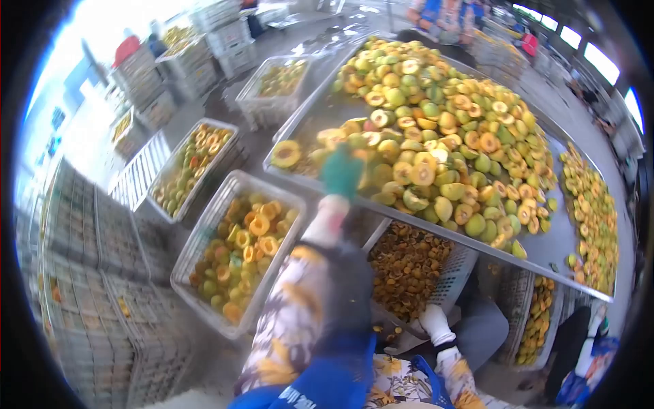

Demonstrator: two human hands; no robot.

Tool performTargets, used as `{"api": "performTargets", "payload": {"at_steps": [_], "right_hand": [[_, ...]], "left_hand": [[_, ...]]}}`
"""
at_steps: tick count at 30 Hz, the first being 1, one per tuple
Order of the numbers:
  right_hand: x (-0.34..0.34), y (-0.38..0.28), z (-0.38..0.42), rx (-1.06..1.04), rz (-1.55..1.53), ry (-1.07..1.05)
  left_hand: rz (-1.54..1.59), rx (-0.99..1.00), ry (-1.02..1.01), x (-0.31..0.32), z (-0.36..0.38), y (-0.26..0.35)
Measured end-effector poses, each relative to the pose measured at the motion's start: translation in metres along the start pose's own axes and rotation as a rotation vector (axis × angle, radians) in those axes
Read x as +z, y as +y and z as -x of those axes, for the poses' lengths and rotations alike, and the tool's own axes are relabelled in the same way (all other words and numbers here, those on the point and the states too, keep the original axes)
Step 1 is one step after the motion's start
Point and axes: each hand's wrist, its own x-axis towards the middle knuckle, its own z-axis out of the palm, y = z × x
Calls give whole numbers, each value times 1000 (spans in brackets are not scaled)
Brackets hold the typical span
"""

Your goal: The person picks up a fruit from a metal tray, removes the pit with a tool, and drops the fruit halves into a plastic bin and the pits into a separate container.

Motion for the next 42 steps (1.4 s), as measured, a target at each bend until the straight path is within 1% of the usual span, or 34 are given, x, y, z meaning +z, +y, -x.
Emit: {"api": "performTargets", "payload": {"at_steps": [1, 3, 4, 5, 6, 7, 8, 9, 10, 11, 12, 14, 15, 17, 19, 20, 22, 23, 26, 28, 29, 31, 32, 35, 36, 38, 39, 40, 41, 42], "right_hand": [[6, 1, 0, -46, -108, 207], [0, -1, 6, -144, -274, 612], [3, -2, -1, -238, -295, 728], [-10, -13, 1, -82, -522, 556], [-71, -54, 32, 175, -1289, 191], [-77, -58, 31, 10, -1177, 331], [-78, -58, 32, -149, -1050, 462], [-88, -65, 39, -259, -962, 515], [-97, -72, 47, -366, -875, 573], [-124, -88, 68, -432, -833, 561], [-143, -100, 82, -487, -732, 662], [-150, -108, 81, -451, -607, 688], [-152, -110, 82, -438, -543, 698], [-151, -115, 83, -446, -570, 702], [-141, -114, 76, -460, -617, 725], [-135, -112, 72, -472, -684, 695], [-124, -109, 64, -496, -819, 633], [-125, -109, 65, -445, -883, 524], [-138, -111, 71, -318, -1092, 217], [-145, -115, 75, -265, -1266, 25], [-151, -115, 78, -235, -1364, -111], [-163, -111, 82, -171, -1538, -392], [-157, -107, 75, -202, -1708, -559], [-134, -97, 59, -251, -2011, -822], [-132, -95, 58, -250, -2103, -911], [-147, -94, 64, -198, -1804, -710], [-152, -95, 70, -166, -1657, -613], [-146, -94, 63, -137, -1595, -609], [-140, -93, 57, -172, -1678, -666], [-132, -93, 56, -205, -1763, -724]], "left_hand": [[625, -37, 128, 12, 7, -17], [1063, -425, -57, -36, 52, 86], [1109, -382, -173, -37, 69, 85], [1154, -334, -283, -37, 83, 83], [1192, -360, -344, -37, 95, 88], [1227, -387, -405, -36, 108, 93], [1252, -491, -416, -40, 121, 111], [1270, -601, -426, -42, 135, 125], [1256, -657, -368, -39, 149, 136], [1140, -531, -360, -33, 162, 136], [1024, -407, -351, -27, 174, 134], [978, -498, -364, -31, 188, 150], [859, -368, -353, -28, 193, 149], [622, -102, -321, -21, 199, 139], [579, -42, -270, -14, 205, 134], [557, -14, -244, -12, 209, 133], [568, -40, -209, -8, 214, 130], [572, -55, -194, -7, 217, 129], [477, 71, -144, -4, 217, 127], [516, -60, -208, -7, 216, 126], [532, -127, -239, -10, 216, 124], [592, -177, -341, -15, 214, 117], [624, -205, -392, -16, 214, 114], [823, -369, -386, -11, 213, 116], [802, -389, -437, -13, 214, 115], [771, -421, -531, -12, 210, 112], [683, -232, -517, -11, 213, 104], [591, -38, -504, -8, 214, 92], [495, 159, -482, -9, 208, 94], [747, -95, -525, -10, 208, 98]]}}
